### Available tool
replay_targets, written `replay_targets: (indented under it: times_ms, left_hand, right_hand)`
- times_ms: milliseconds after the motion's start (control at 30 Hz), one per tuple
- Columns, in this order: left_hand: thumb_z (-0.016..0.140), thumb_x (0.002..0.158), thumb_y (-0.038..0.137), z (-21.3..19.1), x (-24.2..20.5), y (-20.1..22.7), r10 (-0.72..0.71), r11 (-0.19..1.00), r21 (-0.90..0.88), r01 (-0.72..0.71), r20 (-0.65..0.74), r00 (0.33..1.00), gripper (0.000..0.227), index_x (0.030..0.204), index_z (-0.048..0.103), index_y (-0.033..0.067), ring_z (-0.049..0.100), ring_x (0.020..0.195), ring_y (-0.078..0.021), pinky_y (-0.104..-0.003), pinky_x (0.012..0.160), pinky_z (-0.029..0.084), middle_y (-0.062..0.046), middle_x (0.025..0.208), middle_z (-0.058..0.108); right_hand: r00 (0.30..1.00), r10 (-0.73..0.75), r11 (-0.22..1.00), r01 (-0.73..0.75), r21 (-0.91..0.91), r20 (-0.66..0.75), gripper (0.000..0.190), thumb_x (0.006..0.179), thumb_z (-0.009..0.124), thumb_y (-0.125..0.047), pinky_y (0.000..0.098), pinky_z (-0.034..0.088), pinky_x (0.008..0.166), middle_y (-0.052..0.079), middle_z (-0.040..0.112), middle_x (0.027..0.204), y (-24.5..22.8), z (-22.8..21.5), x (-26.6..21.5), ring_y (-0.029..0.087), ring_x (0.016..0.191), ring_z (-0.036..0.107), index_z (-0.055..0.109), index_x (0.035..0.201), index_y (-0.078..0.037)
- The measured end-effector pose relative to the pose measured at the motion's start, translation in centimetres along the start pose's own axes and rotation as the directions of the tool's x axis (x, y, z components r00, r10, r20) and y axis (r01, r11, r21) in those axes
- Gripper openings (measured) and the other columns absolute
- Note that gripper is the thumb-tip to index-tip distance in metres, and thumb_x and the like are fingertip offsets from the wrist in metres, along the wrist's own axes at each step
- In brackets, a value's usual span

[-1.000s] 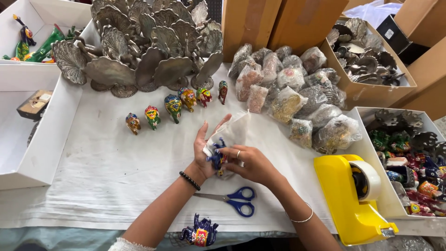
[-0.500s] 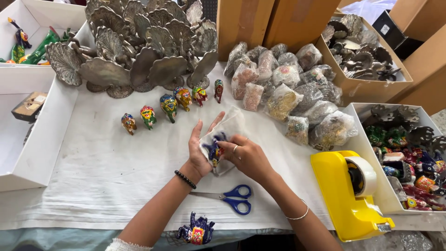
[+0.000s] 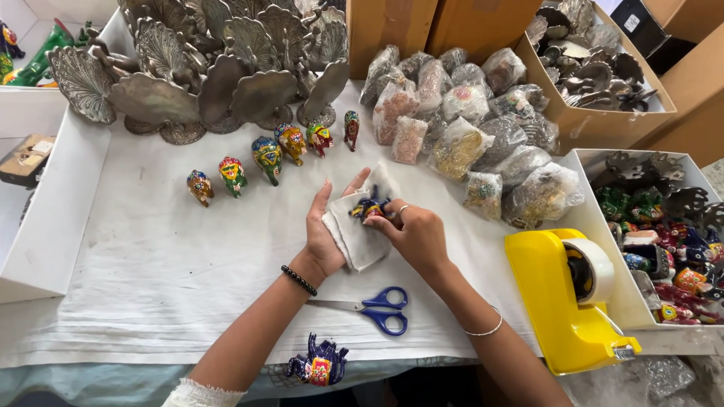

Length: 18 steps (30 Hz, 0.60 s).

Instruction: The person wipes small, colorful elephant figurines with a white cloth on a table covered with a white sheet. They handle the figurines one by one, cleaning them thoroughly before placing them back in a row. The workspace includes boxes of other items, scissors, and a tape dispenser.

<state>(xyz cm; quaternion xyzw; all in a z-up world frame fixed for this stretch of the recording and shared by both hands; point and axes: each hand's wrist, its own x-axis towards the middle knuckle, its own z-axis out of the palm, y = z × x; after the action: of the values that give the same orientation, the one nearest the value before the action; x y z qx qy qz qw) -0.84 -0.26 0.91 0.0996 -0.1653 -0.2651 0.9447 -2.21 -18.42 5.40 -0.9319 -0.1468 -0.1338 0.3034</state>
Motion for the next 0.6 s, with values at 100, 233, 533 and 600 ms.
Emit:
replay_targets:
  times_ms: [100, 233, 533, 600]
  left_hand:
    - [0.038, 0.102, 0.062, 1.9, 0.1, 0.4, 0.031, 0.994, 0.109, -0.011, -0.180, 0.983, 0.077, 0.165, 0.034, 0.0183, 0.059, 0.125, -0.0283, -0.042, 0.113, 0.043, -0.015, 0.142, 0.060]
    - [0.038, 0.098, 0.063, 2.6, 0.0, 0.2, 0.002, 0.997, 0.077, 0.014, -0.212, 0.977, 0.077, 0.162, 0.034, 0.0198, 0.061, 0.123, -0.0279, -0.043, 0.111, 0.045, -0.013, 0.137, 0.061]
    - [0.039, 0.099, 0.062, 3.0, 0.0, 0.1, 0.003, 0.990, 0.139, 0.023, -0.187, 0.982, 0.080, 0.163, 0.035, 0.0155, 0.061, 0.120, -0.0286, -0.041, 0.109, 0.048, -0.014, 0.137, 0.061]
    - [0.040, 0.108, 0.061, 1.2, -0.2, -0.1, 0.015, 0.997, 0.074, -0.010, -0.063, 0.998, 0.078, 0.169, 0.034, 0.0132, 0.059, 0.120, -0.0290, -0.041, 0.111, 0.048, -0.016, 0.139, 0.060]
  right_hand:
    - [0.903, -0.403, 0.905, 0.418, 0.084, -0.148, 0.027, 0.089, 0.073, -0.015, 0.0340, 0.059, 0.070, 0.008, 0.074, 0.098, 0.3, 0.9, -0.1, 0.021, 0.075, 0.072, 0.077, 0.115, -0.007]
    - [0.881, -0.455, 0.889, 0.457, -0.016, -0.127, 0.040, 0.080, 0.070, 0.000, 0.0363, 0.059, 0.071, 0.009, 0.070, 0.100, -1.7, -0.4, -0.4, 0.026, 0.078, 0.069, 0.082, 0.115, -0.015]
    - [0.985, -0.125, 0.992, 0.126, -0.002, -0.119, 0.038, 0.079, 0.086, -0.040, 0.0349, 0.056, 0.059, 0.003, 0.069, 0.080, 0.7, 1.1, -0.4, 0.019, 0.062, 0.069, 0.075, 0.094, -0.007]
    - [0.999, -0.036, 0.998, 0.037, 0.054, -0.022, 0.039, 0.079, 0.087, -0.040, 0.0356, 0.057, 0.064, 0.005, 0.070, 0.084, -0.1, 0.6, -0.4, 0.020, 0.068, 0.070, 0.076, 0.092, -0.005]
